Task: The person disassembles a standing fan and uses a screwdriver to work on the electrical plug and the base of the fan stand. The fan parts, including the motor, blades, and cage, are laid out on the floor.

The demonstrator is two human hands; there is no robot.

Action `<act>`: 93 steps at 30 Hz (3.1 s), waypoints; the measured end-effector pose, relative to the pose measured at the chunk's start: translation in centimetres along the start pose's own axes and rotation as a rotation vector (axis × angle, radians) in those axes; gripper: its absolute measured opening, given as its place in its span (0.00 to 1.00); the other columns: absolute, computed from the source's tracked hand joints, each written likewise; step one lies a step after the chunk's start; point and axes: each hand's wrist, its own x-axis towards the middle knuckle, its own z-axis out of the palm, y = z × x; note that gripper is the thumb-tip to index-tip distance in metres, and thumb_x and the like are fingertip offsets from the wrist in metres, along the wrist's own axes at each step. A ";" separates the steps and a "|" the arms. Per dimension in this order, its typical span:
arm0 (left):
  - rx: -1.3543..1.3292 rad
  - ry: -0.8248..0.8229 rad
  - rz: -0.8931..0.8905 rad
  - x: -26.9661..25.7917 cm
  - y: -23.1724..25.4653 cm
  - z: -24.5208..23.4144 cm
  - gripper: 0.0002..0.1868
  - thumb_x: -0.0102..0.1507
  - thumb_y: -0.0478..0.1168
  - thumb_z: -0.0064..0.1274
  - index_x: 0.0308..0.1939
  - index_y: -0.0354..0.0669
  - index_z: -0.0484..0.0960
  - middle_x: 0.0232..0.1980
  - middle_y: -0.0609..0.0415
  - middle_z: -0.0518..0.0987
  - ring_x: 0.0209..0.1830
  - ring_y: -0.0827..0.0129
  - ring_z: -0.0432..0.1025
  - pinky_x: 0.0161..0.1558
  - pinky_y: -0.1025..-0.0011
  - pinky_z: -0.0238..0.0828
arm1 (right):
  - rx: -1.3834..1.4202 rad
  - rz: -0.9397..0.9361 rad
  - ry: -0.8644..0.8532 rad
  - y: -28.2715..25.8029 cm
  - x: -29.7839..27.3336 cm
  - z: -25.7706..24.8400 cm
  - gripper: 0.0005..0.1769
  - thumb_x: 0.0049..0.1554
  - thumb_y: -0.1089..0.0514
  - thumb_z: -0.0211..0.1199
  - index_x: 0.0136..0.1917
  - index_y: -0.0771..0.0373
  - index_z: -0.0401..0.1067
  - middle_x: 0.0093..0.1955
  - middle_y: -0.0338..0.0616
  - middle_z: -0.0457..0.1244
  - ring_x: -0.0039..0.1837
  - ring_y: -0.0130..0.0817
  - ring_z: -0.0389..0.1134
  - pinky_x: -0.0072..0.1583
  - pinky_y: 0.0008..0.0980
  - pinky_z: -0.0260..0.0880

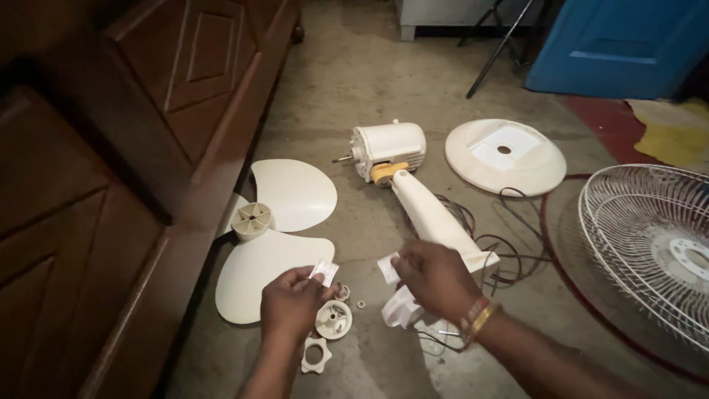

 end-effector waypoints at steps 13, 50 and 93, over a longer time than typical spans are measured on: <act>0.343 0.082 -0.061 2.8 2.9 1.7 0.08 0.60 0.35 0.62 0.39 0.31 0.88 0.34 0.46 0.88 0.28 0.66 0.83 0.30 0.71 0.77 | -0.849 -0.215 -0.417 -0.3 12.9 9.7 0.24 0.54 0.36 0.66 0.45 0.59 0.83 0.46 0.51 0.70 0.51 0.49 0.73 0.56 0.43 0.73; -0.116 -0.165 -0.002 9.2 -3.0 1.5 0.23 0.60 0.18 0.41 0.58 0.30 0.75 0.53 0.41 0.83 0.51 0.63 0.80 0.52 0.71 0.80 | -1.118 -0.566 -0.472 5.9 17.6 11.6 0.12 0.53 0.50 0.67 0.50 0.49 0.81 0.50 0.46 0.70 0.57 0.48 0.70 0.56 0.45 0.73; 0.209 -0.039 0.185 5.1 1.5 3.0 0.12 0.62 0.42 0.58 0.46 0.40 0.85 0.41 0.55 0.87 0.30 0.76 0.80 0.32 0.74 0.75 | -0.816 -0.398 -0.349 -0.9 12.5 10.6 0.06 0.51 0.53 0.68 0.40 0.53 0.83 0.43 0.48 0.71 0.48 0.48 0.74 0.52 0.44 0.74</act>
